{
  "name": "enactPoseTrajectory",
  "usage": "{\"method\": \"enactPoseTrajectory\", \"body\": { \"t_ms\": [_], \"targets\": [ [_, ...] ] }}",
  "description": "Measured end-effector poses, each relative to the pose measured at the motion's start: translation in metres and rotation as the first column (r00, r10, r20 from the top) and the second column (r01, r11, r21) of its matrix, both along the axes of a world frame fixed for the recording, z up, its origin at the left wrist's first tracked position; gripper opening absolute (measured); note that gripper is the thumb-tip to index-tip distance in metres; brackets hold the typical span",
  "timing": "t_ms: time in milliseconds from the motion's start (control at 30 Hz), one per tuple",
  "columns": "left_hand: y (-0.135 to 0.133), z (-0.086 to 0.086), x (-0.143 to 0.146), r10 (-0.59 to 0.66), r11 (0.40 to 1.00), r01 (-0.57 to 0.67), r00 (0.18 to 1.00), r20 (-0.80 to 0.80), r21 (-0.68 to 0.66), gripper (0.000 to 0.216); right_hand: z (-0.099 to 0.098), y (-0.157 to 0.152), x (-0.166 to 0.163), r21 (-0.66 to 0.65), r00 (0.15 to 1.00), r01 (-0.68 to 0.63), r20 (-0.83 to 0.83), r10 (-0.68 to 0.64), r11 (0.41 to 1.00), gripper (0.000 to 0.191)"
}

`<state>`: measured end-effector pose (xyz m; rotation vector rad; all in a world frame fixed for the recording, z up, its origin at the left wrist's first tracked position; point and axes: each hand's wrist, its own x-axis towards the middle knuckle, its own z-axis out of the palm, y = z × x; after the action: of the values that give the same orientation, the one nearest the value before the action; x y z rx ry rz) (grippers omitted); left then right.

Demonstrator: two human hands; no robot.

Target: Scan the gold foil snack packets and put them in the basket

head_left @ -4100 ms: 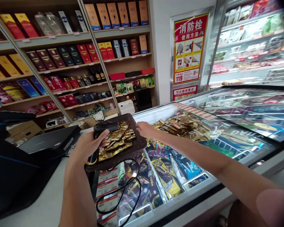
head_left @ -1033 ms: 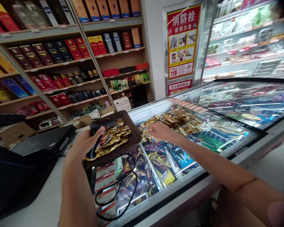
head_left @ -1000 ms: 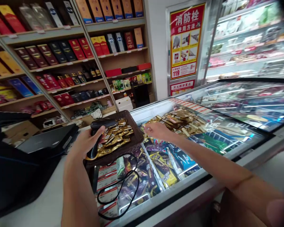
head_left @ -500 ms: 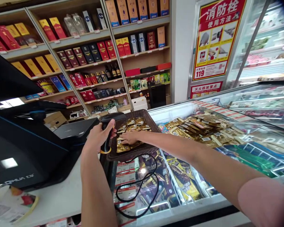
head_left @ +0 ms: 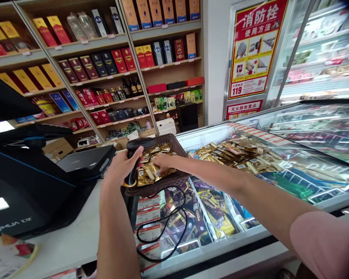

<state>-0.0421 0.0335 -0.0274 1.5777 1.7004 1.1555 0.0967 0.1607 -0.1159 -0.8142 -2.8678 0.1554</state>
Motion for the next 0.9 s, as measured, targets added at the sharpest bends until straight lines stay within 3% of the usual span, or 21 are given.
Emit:
{"method": "enactPoseTrajectory", "body": {
  "t_ms": [100, 167, 233, 300, 367, 433, 667, 900],
  "targets": [
    [0.001, 0.001, 0.004, -0.011, 1.000, 0.011, 1.000, -0.019, 0.005, 0.055, 0.003, -0.006, 0.017, 0.019, 0.992, 0.121, -0.030, -0.120, 0.992, 0.033],
    [0.001, 0.001, 0.007, -0.019, 1.000, 0.019, 0.999, -0.026, -0.004, 0.053, 0.008, -0.011, 0.038, -0.086, 0.947, 0.254, -0.180, -0.266, 0.963, 0.022],
    [0.003, 0.001, 0.013, -0.041, 0.999, 0.041, 0.998, -0.041, -0.002, 0.051, 0.013, -0.019, 0.064, -0.255, 0.827, 0.359, -0.359, -0.433, 0.898, 0.022],
    [0.004, 0.000, 0.022, -0.083, 0.996, 0.084, 0.995, -0.053, 0.015, 0.049, 0.017, -0.030, 0.093, -0.461, 0.655, 0.381, -0.477, -0.586, 0.801, 0.026],
    [0.004, -0.001, 0.035, -0.132, 0.991, 0.133, 0.991, -0.022, 0.031, 0.047, 0.018, -0.042, 0.122, -0.650, 0.508, 0.312, -0.502, -0.700, 0.693, 0.028],
    [0.002, -0.001, 0.050, -0.177, 0.984, 0.176, 0.983, 0.036, 0.026, 0.045, 0.017, -0.053, 0.151, -0.744, 0.424, 0.235, -0.501, -0.754, 0.626, 0.029],
    [-0.007, -0.001, 0.090, -0.272, 0.960, 0.275, 0.960, 0.059, -0.048, 0.046, 0.003, -0.073, 0.229, -0.718, 0.313, 0.222, -0.588, -0.746, 0.660, 0.030],
    [-0.011, -0.010, 0.109, -0.392, 0.915, 0.382, 0.917, -0.071, -0.129, 0.051, -0.018, -0.082, 0.258, -0.734, 0.221, 0.189, -0.615, -0.757, 0.652, 0.035]
  ]
}}
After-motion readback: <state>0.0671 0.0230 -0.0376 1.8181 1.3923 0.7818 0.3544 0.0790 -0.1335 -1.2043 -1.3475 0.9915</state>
